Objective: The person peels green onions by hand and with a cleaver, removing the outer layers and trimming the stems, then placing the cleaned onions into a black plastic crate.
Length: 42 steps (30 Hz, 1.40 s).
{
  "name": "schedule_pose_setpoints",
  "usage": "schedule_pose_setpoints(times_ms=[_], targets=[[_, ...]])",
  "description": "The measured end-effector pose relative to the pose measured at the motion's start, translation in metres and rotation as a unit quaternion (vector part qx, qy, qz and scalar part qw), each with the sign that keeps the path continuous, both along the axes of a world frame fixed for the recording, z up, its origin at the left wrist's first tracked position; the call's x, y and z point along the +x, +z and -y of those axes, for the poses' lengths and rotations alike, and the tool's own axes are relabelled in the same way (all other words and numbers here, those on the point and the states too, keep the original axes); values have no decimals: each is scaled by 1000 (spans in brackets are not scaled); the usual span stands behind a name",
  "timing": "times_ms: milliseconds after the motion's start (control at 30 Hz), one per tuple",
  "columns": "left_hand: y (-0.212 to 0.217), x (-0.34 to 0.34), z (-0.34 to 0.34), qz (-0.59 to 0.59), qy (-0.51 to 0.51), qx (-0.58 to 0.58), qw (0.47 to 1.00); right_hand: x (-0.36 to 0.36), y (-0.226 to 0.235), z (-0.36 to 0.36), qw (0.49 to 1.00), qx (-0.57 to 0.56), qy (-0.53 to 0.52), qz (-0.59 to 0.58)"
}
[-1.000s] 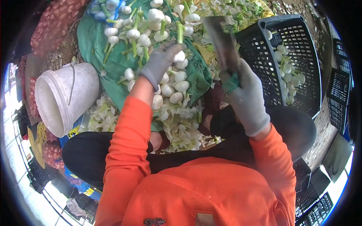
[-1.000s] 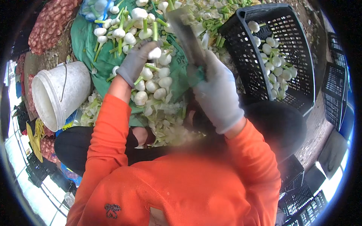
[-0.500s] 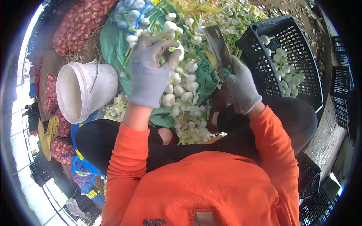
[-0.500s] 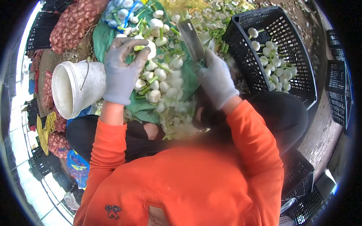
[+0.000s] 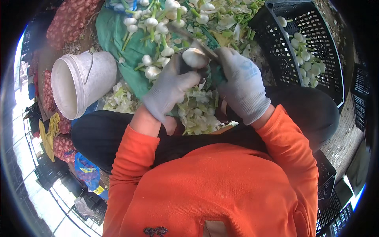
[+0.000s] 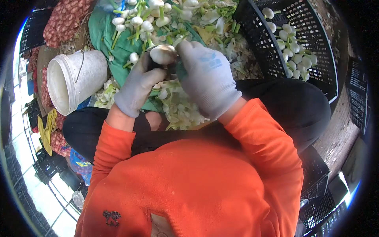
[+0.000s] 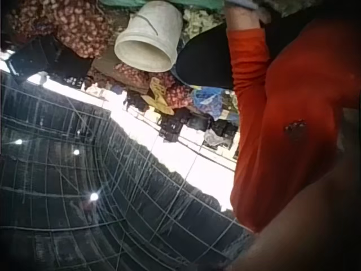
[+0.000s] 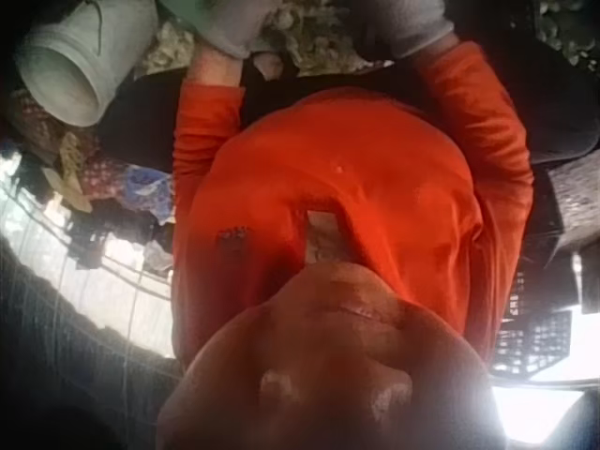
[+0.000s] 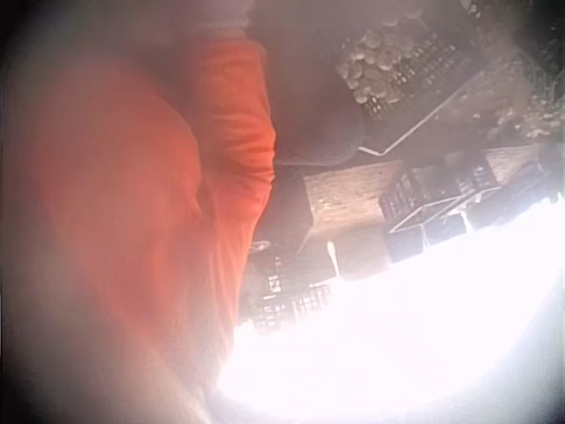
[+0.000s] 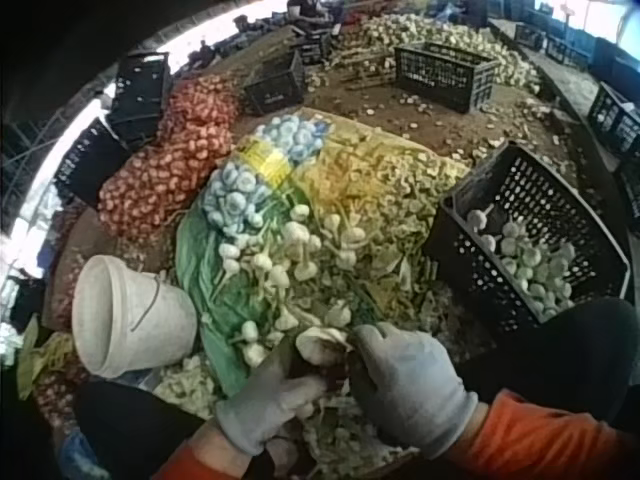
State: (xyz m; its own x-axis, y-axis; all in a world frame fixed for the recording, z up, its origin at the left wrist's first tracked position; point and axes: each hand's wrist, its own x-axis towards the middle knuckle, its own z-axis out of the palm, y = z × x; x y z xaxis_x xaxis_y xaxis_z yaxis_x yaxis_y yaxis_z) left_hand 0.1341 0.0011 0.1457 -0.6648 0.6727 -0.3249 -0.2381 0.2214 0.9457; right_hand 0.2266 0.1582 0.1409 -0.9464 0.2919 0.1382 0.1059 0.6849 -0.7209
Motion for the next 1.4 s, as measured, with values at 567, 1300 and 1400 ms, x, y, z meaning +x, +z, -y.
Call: schedule_pose_setpoints(times_ms=[567,1300,1400], targets=[[-35,-25,57,-438,-159,-34,884,-11,-12,7,935,298,152,-121],[-17,-23,59,-201,-134,68,968,-11,0,3,927,294,140,-184],[-4,-18,43,-194,-122,16,973,-7,1,0,929,287,152,-178]])
